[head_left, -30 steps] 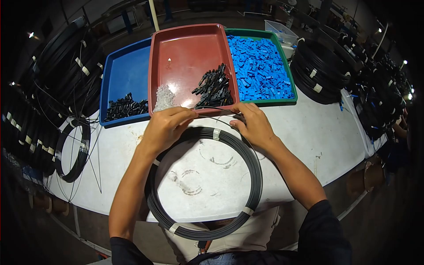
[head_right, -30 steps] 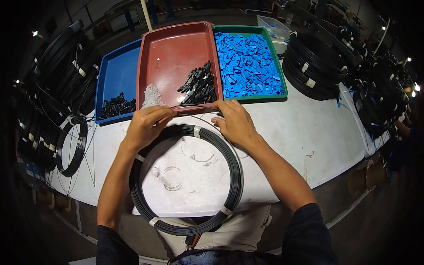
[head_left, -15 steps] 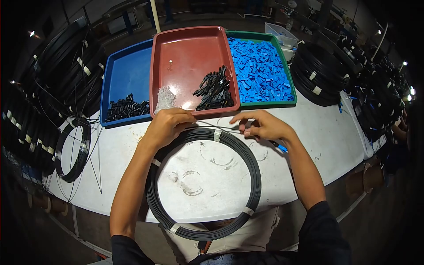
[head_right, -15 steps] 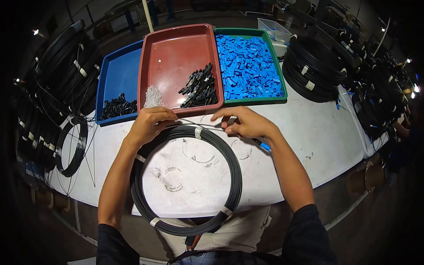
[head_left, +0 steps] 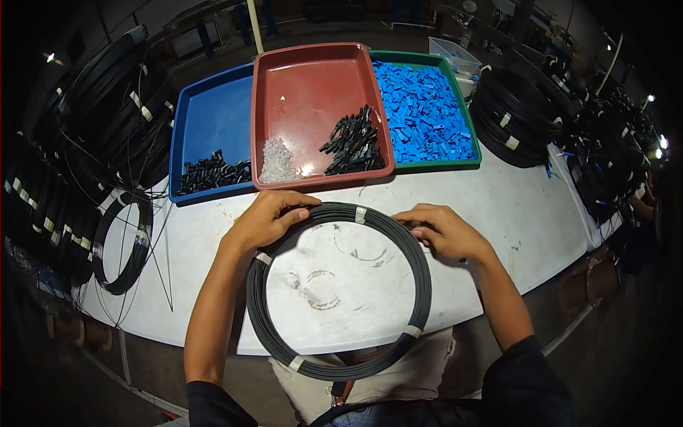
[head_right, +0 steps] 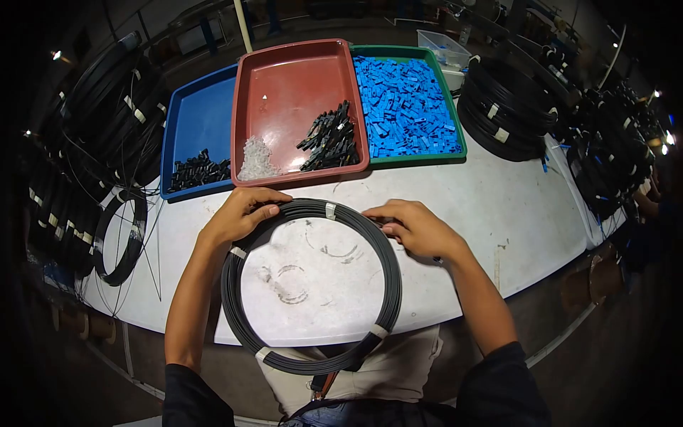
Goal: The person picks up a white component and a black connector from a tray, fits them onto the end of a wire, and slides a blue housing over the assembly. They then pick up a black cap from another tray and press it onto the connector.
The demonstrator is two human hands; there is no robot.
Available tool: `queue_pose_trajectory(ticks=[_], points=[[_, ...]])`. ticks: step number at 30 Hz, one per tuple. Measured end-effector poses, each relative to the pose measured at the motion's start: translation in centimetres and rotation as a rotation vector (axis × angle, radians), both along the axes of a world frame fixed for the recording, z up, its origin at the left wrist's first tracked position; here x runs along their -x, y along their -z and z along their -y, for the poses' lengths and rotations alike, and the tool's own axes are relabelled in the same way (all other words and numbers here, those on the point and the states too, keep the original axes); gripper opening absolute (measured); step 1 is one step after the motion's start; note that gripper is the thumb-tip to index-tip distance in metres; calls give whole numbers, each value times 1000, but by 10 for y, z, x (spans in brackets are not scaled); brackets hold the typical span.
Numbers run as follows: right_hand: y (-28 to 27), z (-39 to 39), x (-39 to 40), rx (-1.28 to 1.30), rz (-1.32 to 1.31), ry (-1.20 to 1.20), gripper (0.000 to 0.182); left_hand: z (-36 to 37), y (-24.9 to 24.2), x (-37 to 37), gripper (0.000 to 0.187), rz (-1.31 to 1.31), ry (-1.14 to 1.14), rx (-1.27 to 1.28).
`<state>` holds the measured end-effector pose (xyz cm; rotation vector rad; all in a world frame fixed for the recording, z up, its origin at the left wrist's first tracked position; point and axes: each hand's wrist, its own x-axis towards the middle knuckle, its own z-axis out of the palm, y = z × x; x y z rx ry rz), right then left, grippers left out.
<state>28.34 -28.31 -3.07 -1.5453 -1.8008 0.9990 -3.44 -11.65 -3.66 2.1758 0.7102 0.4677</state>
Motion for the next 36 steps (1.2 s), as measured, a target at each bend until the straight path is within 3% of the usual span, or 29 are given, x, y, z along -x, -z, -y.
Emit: queue_pose_trajectory(ticks=[1,4,7,9,10,11,16,19,23,27,28,30,31,33,36], points=[[1,12,3,-57,40,67,41,0,1,5,36,0,7,5],[10,45,18,-29,-76,236,35,10,-1,15,59,-10,35,-13],[25,68,37,-138,-142,357,34,23,-8,22,63,-8,48,-215],[29,78,46,-145,-158,461,34,23,-5,29,67,-7,26,-141],[32,83,52,-125,-289,507,37,21,0,35,69,12,2,-136],[31,87,60,-103,-373,553,43,21,4,38,70,30,-18,-131],[17,107,102,-228,70,541,91,45,-9,40,80,-55,-56,-188],[18,105,101,-220,24,557,89,58,-2,39,77,-52,-185,-160],[14,103,98,-176,-71,628,78,69,25,47,67,192,-421,52],[27,105,94,-255,-183,709,73,80,29,51,71,95,-446,62],[24,105,87,-252,-180,730,73,88,27,46,62,93,-461,35],[6,106,69,-106,-354,717,74,103,9,30,56,89,-497,124],[-5,106,56,-103,-356,728,74,109,-5,20,58,87,-517,235],[-34,107,24,20,-370,698,74,116,-29,-6,61,113,-537,231],[-93,105,-32,-8,-347,736,70,110,-93,-68,58,103,-559,244]])
